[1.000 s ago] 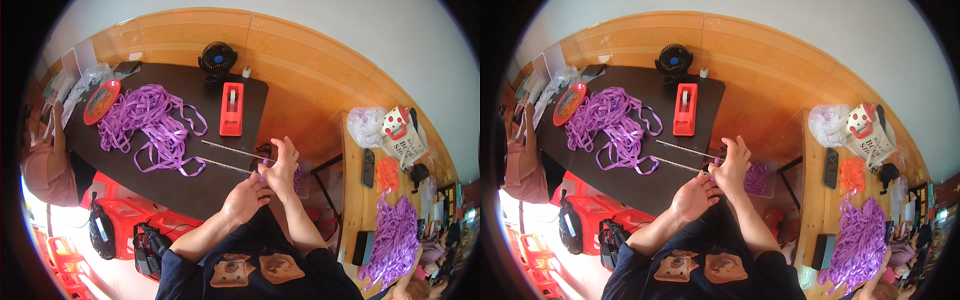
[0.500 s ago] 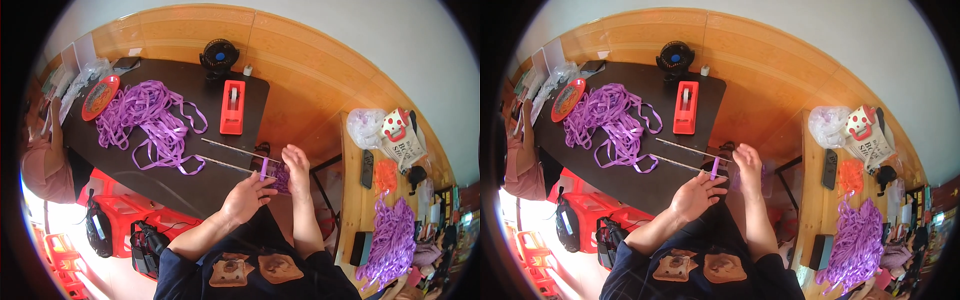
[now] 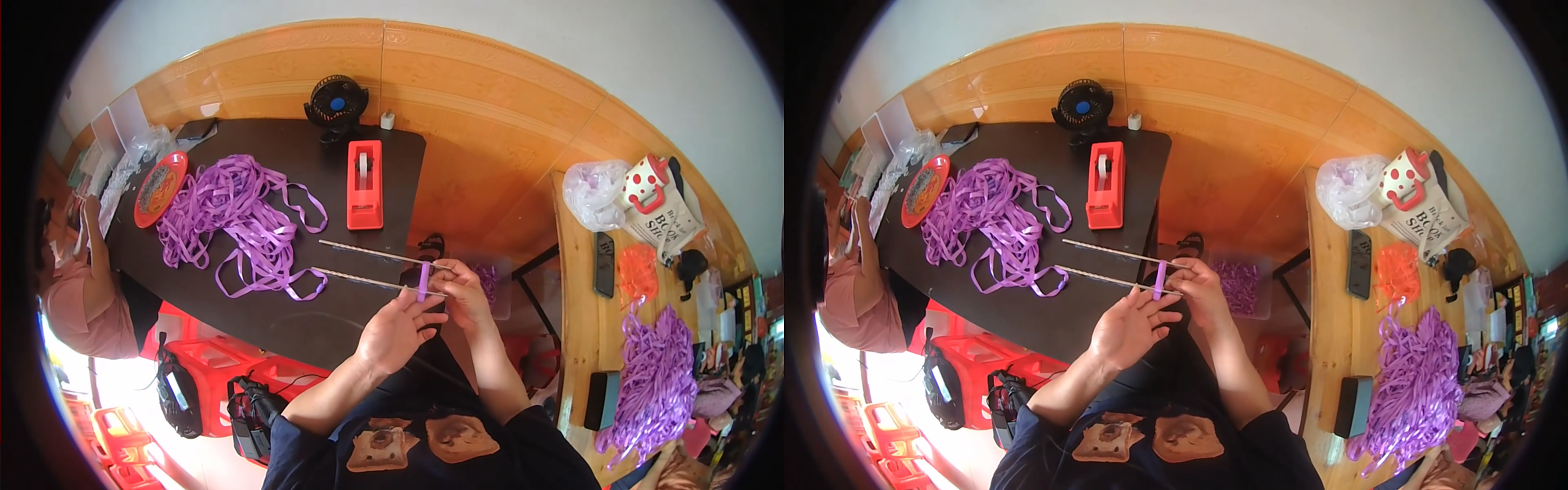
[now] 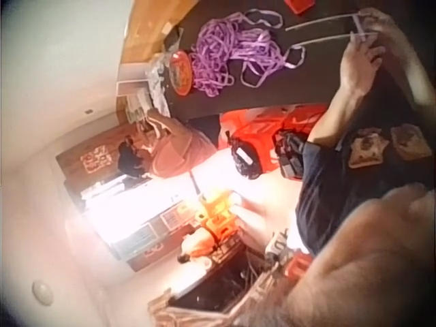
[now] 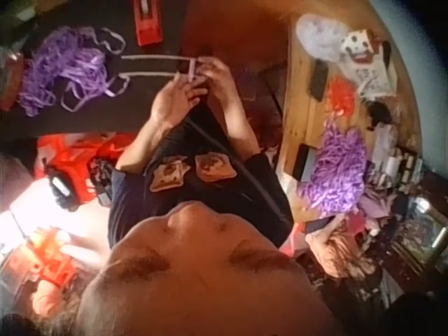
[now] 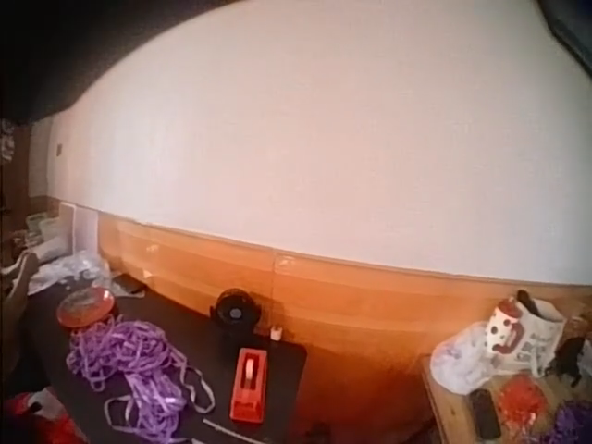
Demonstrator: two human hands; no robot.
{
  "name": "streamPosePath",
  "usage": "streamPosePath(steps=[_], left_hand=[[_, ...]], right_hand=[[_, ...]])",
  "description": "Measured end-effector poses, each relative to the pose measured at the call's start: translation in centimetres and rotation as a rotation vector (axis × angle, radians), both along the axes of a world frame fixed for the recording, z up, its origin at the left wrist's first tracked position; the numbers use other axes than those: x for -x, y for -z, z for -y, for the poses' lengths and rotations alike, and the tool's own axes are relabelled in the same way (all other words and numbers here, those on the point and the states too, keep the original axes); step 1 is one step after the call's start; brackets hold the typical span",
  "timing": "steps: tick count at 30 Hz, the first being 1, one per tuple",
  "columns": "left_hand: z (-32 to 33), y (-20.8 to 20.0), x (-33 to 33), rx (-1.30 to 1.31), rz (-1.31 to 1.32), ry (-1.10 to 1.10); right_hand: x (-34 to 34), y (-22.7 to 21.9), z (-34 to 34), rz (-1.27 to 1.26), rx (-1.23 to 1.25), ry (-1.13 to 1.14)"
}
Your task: Tying purple ribbons onto metal rods to create bows or bundles.
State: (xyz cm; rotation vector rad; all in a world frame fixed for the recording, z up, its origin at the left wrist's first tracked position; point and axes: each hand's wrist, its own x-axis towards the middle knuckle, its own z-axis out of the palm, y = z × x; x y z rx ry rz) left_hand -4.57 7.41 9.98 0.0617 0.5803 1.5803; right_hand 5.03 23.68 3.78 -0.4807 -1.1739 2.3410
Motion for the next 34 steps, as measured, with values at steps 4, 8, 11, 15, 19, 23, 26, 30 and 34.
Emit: streamPosePath(steps=[4,8,11,15,19,23,26,30,34], left_hand=[[-0.3,0.0,0.0,0.013,0.011,-0.001],[-0.4,-0.2,0.1,0.003,0.008,0.002],[-0.3,0.0,0.2,-0.006,0.01,0.008],[-0.2,0.1,0.3,-0.021,0.018,0.025],[-0.2,0.1,0.3,-0.033,0.022,0.028],[-0.2,0.3,0.3,-0.03,0.019,0.02],[-0.2,0.2,0.1,-0.028,0.018,0.018],[-0.2,0.2,0.2,-0.029,0.02,0.012],[-0.1,0.0,0.2,-0.024,0.017,0.01]], right_hand=[[1.0,0.5,0.2,0.007,0.043,0.003],[2.2,0.8,0.5,-0.036,0.119,-0.069],[2.9,1.9,0.5,-0.084,0.091,-0.119],[3.6,2.5,0.9,-0.253,0.219,-0.148],[3.9,2.8,0.9,-0.275,0.232,-0.155],[3.9,1.3,1.6,-0.136,0.229,-0.067],[3.5,1.5,1.3,-0.086,0.177,-0.046],[2.7,0.6,1.1,-0.06,0.11,-0.013],[2.1,-0.1,1.1,-0.039,0.119,0.007]])
